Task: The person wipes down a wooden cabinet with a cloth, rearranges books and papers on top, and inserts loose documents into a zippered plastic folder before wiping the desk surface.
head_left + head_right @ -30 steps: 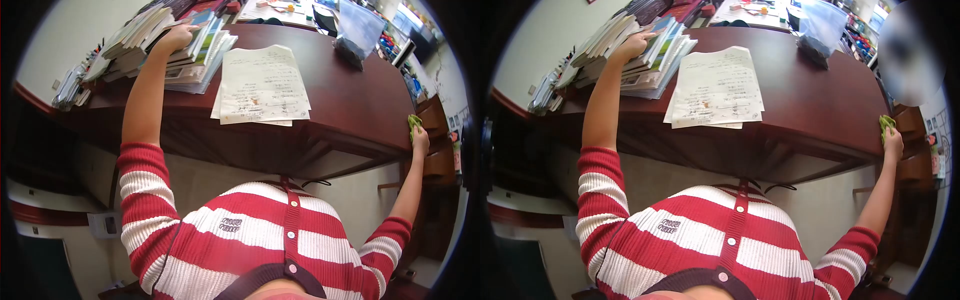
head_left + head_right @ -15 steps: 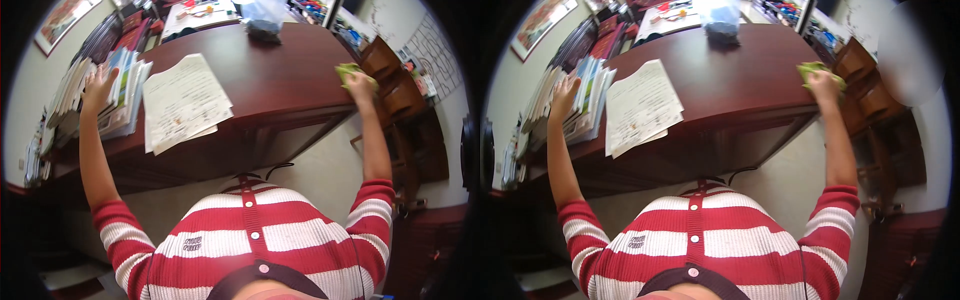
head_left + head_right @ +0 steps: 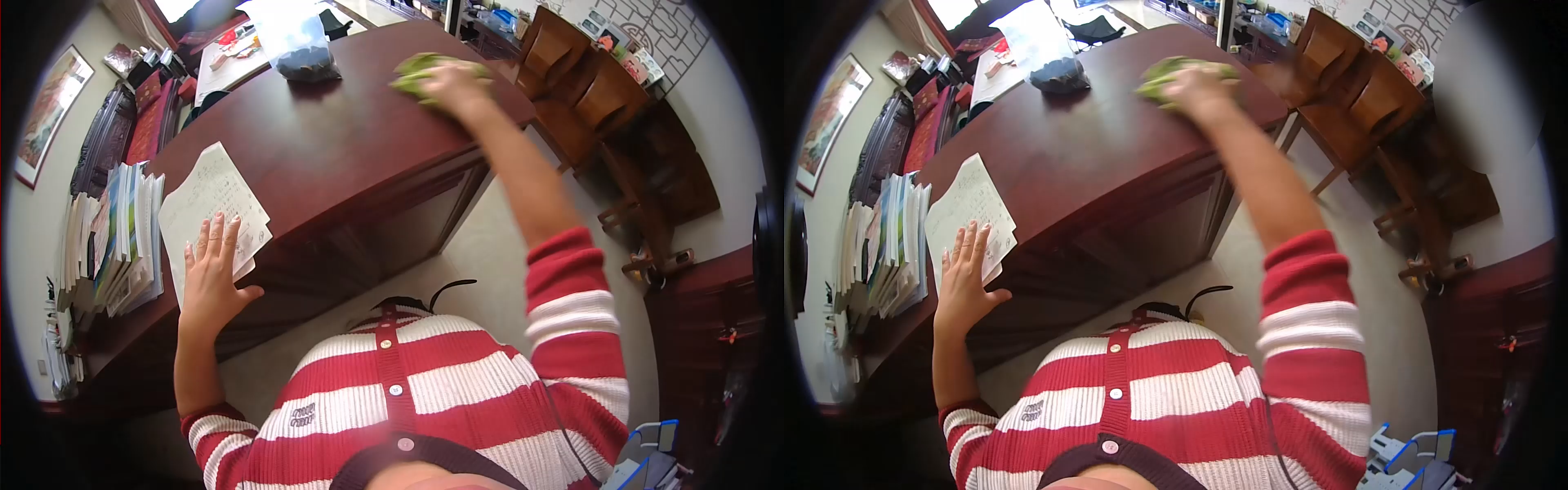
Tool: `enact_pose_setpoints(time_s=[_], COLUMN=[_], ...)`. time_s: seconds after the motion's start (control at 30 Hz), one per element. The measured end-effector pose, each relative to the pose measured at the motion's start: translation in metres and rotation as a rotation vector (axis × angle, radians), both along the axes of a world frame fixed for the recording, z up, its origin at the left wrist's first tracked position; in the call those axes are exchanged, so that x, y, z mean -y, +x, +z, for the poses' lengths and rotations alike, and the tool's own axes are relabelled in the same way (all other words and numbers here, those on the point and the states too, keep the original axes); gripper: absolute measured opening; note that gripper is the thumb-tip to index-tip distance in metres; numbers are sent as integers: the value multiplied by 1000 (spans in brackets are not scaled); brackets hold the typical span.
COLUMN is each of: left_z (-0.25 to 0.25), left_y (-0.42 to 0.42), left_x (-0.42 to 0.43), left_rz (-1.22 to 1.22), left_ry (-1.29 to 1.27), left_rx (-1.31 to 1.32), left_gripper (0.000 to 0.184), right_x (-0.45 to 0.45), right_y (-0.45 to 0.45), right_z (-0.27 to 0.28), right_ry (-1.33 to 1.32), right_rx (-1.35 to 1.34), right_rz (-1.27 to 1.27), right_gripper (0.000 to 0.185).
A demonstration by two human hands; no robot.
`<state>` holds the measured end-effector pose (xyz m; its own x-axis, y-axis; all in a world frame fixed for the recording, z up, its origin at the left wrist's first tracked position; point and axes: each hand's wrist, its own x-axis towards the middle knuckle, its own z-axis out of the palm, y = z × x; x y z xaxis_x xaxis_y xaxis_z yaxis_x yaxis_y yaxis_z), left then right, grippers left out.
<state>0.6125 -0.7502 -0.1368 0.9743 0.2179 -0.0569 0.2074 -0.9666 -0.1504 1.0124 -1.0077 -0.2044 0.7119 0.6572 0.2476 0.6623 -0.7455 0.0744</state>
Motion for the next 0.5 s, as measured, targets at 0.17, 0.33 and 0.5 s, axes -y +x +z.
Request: enact_pose_setpoints(time_s=[0.17,0.33,0.5], left_z=[10,5,-2], left_y=[85,309,395], left_x=[-28,-29,-28], left_rz=[-403,288,646], left_ry=[-489,-507,-656], left_rx=[356,781,739], left_gripper=[103,148,144], right_x=[57,66,86], right_y=[13,25,15], right_z=[10,-1,11], right_ry=[245,305,290], right_rx=[29,-46,-66], right_rz=[-375,-342,-162], right_gripper=[37,41,42])
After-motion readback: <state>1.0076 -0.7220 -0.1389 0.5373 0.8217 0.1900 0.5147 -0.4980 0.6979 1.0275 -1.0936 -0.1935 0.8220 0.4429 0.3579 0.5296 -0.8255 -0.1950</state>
